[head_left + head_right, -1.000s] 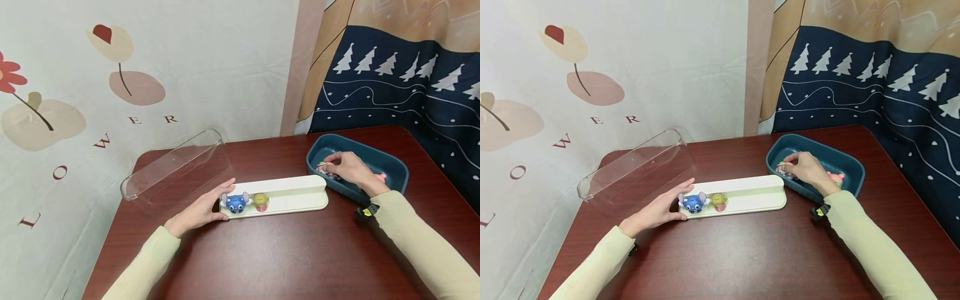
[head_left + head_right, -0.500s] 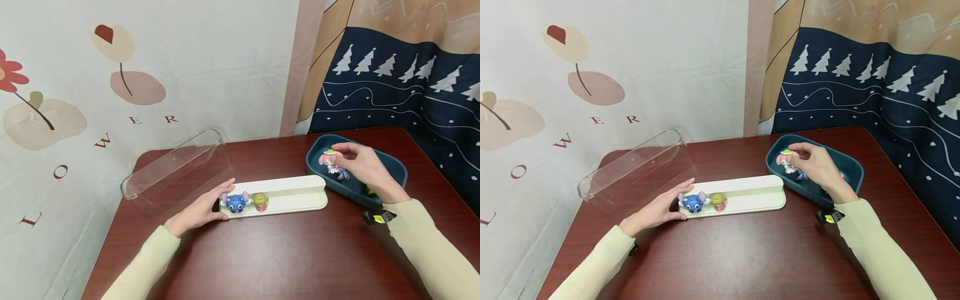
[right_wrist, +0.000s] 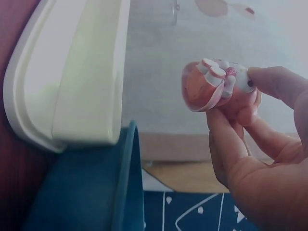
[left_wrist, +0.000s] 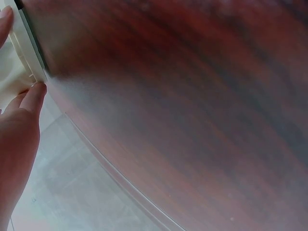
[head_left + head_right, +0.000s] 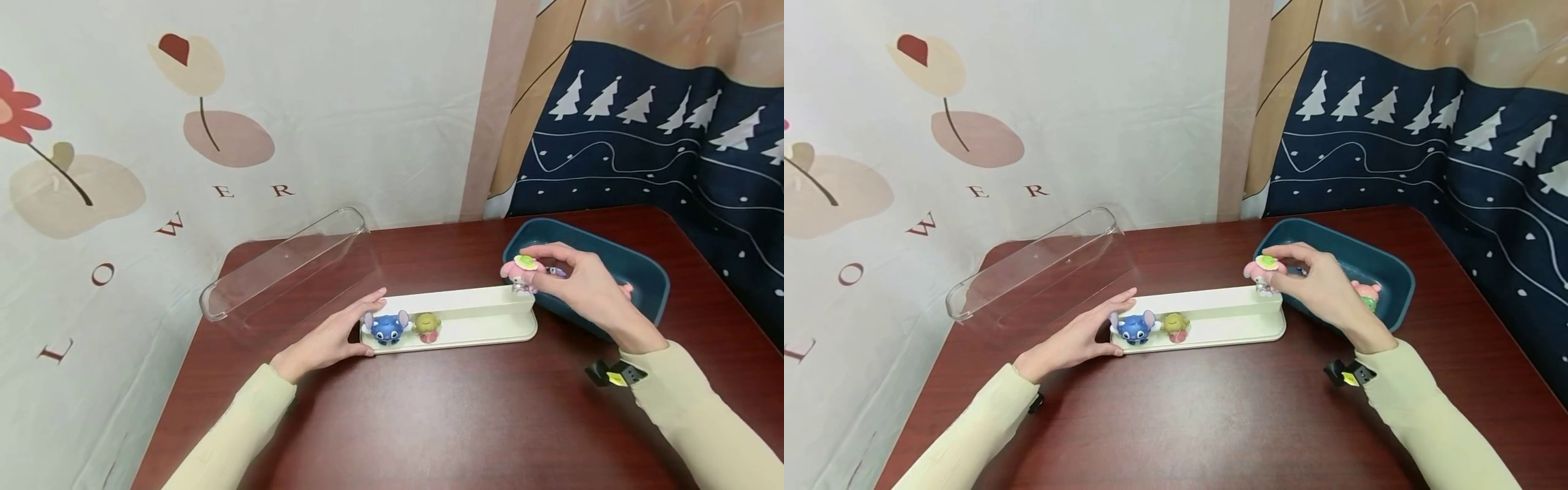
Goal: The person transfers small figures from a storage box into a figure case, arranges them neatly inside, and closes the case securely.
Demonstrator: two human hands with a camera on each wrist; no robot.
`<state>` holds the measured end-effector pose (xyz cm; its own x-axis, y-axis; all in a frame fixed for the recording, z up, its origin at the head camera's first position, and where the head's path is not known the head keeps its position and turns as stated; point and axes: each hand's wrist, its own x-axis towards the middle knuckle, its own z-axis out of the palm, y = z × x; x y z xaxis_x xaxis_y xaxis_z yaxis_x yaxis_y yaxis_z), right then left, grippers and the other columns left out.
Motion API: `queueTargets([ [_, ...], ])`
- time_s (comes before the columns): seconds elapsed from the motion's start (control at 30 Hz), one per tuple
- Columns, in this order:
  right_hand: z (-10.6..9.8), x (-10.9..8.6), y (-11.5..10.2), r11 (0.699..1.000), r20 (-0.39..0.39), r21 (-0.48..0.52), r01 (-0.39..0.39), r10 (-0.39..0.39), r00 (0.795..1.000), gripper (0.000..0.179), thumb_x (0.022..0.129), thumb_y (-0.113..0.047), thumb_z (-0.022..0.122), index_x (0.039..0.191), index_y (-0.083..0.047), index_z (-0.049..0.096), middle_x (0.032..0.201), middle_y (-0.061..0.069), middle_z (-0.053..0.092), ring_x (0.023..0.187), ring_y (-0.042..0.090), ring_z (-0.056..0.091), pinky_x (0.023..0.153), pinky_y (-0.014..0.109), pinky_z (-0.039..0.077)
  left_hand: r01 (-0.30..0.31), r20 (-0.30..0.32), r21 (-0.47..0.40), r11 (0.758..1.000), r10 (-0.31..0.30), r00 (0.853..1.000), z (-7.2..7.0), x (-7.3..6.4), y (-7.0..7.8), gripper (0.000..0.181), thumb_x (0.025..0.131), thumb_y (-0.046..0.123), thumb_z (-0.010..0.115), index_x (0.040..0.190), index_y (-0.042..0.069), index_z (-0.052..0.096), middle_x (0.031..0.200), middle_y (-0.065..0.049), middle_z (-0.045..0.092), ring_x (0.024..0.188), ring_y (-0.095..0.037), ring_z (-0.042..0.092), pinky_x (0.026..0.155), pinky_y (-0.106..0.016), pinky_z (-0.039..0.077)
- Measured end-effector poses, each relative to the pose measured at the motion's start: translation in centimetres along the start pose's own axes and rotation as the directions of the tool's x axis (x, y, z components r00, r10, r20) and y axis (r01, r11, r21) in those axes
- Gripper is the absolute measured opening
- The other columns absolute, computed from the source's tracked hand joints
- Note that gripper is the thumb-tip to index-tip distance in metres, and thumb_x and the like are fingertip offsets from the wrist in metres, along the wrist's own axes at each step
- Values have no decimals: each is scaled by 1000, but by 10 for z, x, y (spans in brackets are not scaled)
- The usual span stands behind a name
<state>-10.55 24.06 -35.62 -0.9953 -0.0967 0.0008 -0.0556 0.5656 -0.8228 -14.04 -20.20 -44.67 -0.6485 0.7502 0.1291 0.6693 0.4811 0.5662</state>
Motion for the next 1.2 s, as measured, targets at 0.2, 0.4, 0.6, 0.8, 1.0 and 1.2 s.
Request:
queueTargets([
  [0.2, 13, -5, -3, 994, 76, 54, 91, -95, 993, 49, 97, -32, 75, 141, -16, 63, 139, 6, 61, 124, 24, 49, 91, 17, 52, 2, -2, 6, 1000, -2, 1000, 0, 0, 0, 93, 79, 12, 92, 156, 10, 41, 168, -8, 31, 151, -24, 35, 120, -37, 33],
  [0.4, 28, -5, -3, 988, 138, 93, 120, -132, 982, 50, 96, -29, 77, 141, -15, 63, 138, 6, 60, 127, 26, 49, 90, 14, 52, 5, -3, 11, 1000, -5, 1000, 0, 0, 1, 92, 79, 11, 91, 156, 10, 42, 169, -6, 31, 151, -24, 36, 121, -37, 33],
  [0.6, 44, -5, -2, 985, 171, 104, 136, -153, 973, 41, 93, -23, 78, 132, -14, 66, 128, 4, 62, 122, 26, 51, 97, 31, 56, 1, -7, 15, 1000, -1, 1000, 0, 0, 2, 91, 79, 11, 91, 155, 9, 43, 168, -7, 32, 150, -24, 38, 120, -38, 33],
  [0.8, 60, -4, -1, 982, 184, 91, 163, -178, 967, 38, 87, -17, 79, 123, -16, 66, 121, 2, 64, 117, 26, 55, 101, 52, 54, -4, -5, 12, 1000, 4, 1000, 0, 1, 1, 91, 79, 11, 92, 155, 9, 42, 168, -10, 32, 149, -24, 39, 120, -38, 34],
  [1.0, 73, -3, 0, 971, 223, 30, 236, -237, 946, 35, 86, -20, 79, 119, -22, 67, 117, -6, 65, 112, 19, 58, 101, 49, 54, 1, -1, 7, 1000, -1, 1000, 0, 1, 1, 92, 79, 11, 91, 156, 10, 42, 168, -8, 31, 149, -24, 39, 120, -39, 34],
  [1.2, 80, -2, 0, 954, 224, -37, 297, -282, 933, 32, 88, -18, 80, 118, -23, 70, 116, -7, 63, 102, 16, 60, 87, 44, 58, 0, -1, 8, 1000, 0, 1000, 0, 1, 0, 92, 79, 11, 92, 156, 11, 41, 168, -8, 31, 149, -24, 39, 120, -39, 35],
])
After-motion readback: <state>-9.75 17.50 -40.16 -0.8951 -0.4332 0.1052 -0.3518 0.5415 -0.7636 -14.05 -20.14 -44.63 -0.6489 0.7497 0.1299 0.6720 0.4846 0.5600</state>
